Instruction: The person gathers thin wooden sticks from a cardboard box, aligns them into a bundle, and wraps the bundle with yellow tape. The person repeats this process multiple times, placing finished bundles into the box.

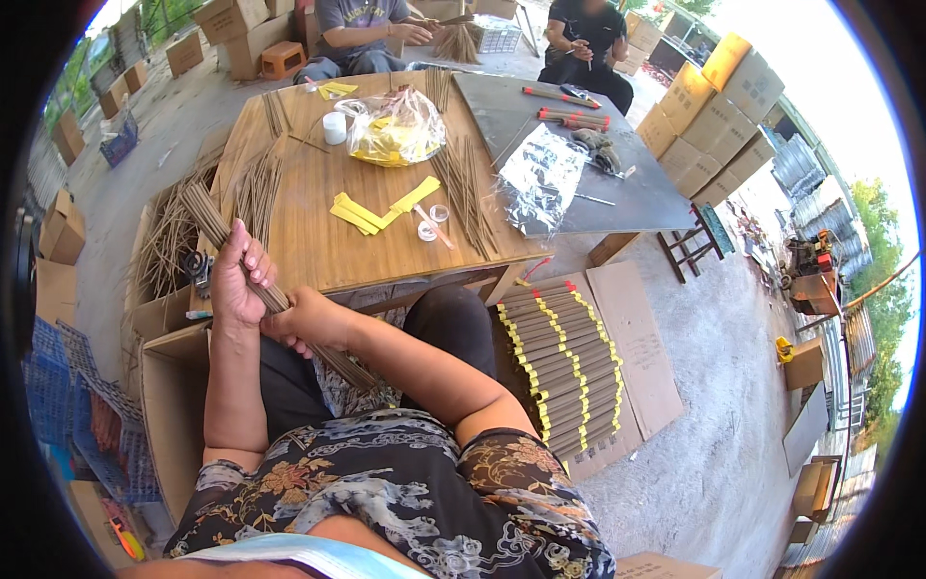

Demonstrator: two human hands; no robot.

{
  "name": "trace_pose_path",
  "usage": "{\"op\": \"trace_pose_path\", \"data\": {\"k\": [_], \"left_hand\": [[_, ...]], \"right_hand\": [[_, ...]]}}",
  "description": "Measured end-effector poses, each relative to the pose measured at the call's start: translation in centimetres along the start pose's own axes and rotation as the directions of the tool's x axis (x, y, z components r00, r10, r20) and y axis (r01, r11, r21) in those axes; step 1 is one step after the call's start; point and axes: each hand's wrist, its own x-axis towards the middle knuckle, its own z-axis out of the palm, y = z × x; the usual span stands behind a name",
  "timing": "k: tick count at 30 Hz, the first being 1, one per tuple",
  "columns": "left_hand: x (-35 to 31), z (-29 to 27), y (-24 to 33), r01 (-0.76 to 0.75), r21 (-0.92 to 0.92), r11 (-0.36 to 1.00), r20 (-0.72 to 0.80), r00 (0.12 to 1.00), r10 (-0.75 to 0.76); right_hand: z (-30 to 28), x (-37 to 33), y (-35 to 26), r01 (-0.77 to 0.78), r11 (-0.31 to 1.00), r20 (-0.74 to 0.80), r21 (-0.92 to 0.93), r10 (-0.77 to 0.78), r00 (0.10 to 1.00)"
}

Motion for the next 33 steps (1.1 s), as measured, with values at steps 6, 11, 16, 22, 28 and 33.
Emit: {"op": "trace_pose_path", "data": {"k": [6,11,16,22,28,33], "left_hand": [[-0.3,0.7,0.0,-0.097,0.166,0.981,-0.135,0.984,0.120],[-0.1,-1.0,1.1,-0.021,-0.007,1.000,0.085,0.996,0.021],[0.2,-1.8,0.1,0.002,0.087,0.996,-0.078,0.997,0.005],[-0.4,-1.8,1.0,0.051,-0.067,0.996,0.167,0.985,-0.039],[-0.5,-0.8,0.4,0.017,0.178,0.984,-0.274,0.961,0.033],[-0.4,-2.4,0.8,0.066,-0.067,0.996,0.081,0.995,-0.060]], "right_hand": [[0.1,1.5,3.1,0.284,0.804,-0.178,-0.522,-0.428,0.886],[1.7,-1.2,0.0,-0.004,1.000,0.026,0.021,0.004,1.000],[1.5,-0.2,1.3,-0.113,0.901,-0.256,-0.419,0.003,0.967],[1.2,-0.9,0.9,-0.099,0.993,0.103,0.070,0.091,0.990],[1.3,0.5,2.8,0.102,0.821,-0.229,-0.562,-0.273,0.934],[1.2,-0.8,1.2,-0.093,0.996,0.071,-0.002,0.093,0.993]]}}
